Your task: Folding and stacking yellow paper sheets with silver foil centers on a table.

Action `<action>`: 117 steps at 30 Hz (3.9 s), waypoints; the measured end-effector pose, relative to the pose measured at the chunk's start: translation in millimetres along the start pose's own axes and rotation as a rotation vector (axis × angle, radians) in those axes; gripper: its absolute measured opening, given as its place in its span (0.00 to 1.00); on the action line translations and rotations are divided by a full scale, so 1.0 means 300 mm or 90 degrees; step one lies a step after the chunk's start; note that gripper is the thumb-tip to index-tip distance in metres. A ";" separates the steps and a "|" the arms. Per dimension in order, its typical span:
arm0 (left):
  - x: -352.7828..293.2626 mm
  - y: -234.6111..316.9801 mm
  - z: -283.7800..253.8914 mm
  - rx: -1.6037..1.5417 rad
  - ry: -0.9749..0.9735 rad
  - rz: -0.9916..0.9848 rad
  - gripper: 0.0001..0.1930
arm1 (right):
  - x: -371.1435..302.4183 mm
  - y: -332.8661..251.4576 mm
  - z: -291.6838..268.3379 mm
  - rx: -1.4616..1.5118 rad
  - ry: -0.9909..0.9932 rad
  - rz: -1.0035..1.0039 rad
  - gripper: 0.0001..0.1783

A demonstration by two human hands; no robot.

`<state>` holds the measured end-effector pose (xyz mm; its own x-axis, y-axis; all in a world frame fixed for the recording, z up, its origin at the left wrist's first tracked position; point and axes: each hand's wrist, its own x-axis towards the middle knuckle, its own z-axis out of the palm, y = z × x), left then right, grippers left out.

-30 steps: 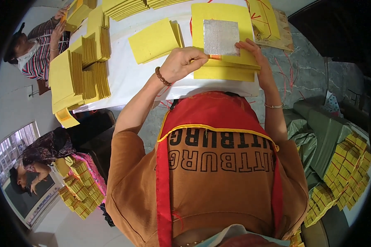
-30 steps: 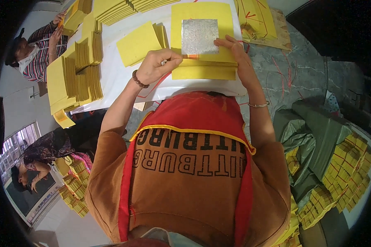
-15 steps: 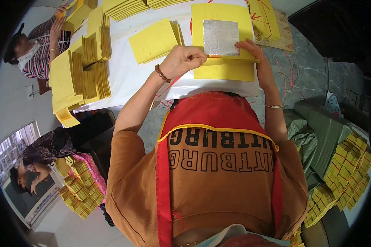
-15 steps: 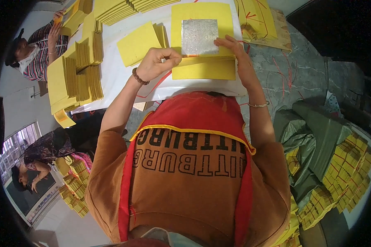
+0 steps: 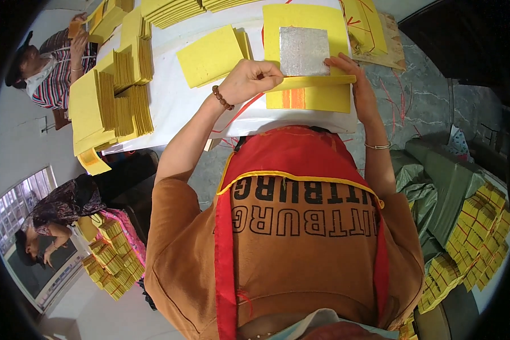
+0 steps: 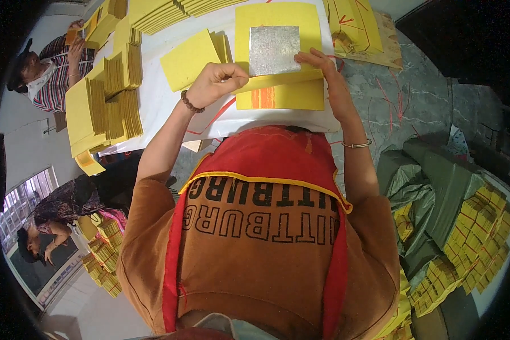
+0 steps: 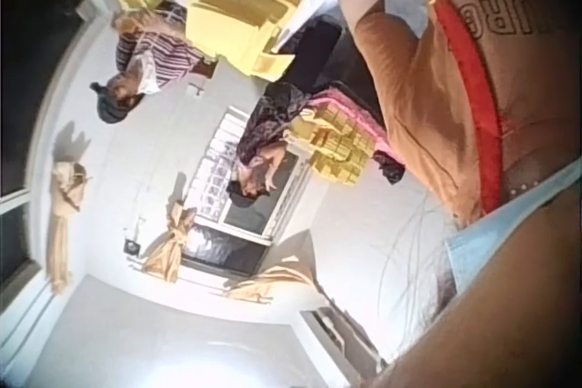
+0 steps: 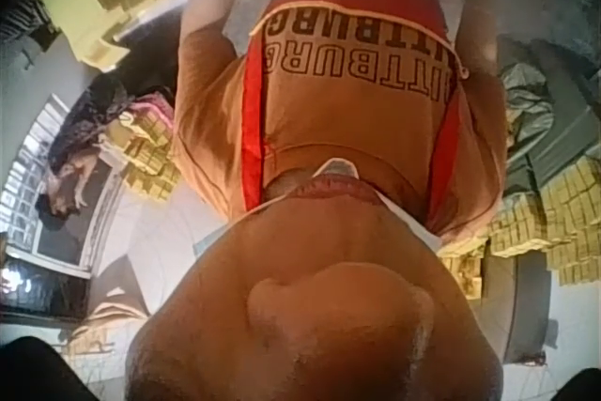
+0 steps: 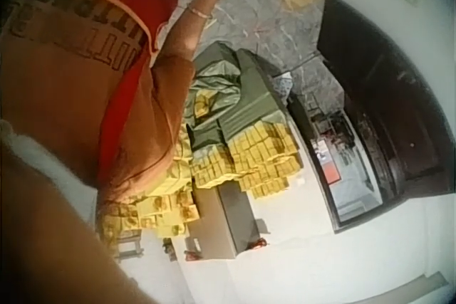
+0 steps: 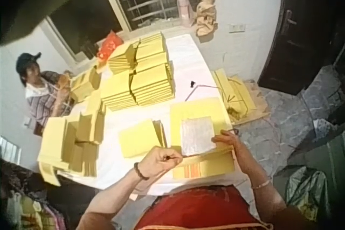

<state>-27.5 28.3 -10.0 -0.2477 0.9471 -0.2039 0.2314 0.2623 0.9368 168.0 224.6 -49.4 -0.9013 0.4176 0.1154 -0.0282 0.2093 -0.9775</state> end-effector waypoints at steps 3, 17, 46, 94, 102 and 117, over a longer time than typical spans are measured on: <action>0.004 -0.017 0.007 -0.024 0.026 0.020 0.08 | 0.002 0.018 -0.010 -0.035 -0.013 -0.048 0.20; 0.001 -0.060 0.029 0.522 0.198 0.323 0.20 | 0.004 0.035 -0.014 -0.089 0.010 -0.089 0.19; 0.064 -0.040 0.052 -0.037 0.315 -0.089 0.14 | 0.073 -0.093 0.021 -0.396 0.161 -0.048 0.18; 0.158 -0.002 0.142 0.637 0.216 0.229 0.27 | -0.055 -0.097 0.108 -0.703 -0.062 -0.050 0.32; 0.141 0.034 0.114 0.676 0.088 0.319 0.28 | -0.044 -0.097 0.054 -0.534 -0.102 -0.078 0.24; -0.074 -0.088 -0.187 0.735 0.524 0.334 0.27 | -0.068 -0.073 -0.019 0.024 0.278 0.097 0.16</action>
<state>-80.8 -9.9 -14.2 -0.2561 0.7150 0.6505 0.9516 0.3047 0.0397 189.5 216.5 -29.4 -0.6300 0.7762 0.0260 0.0672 0.0879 -0.9939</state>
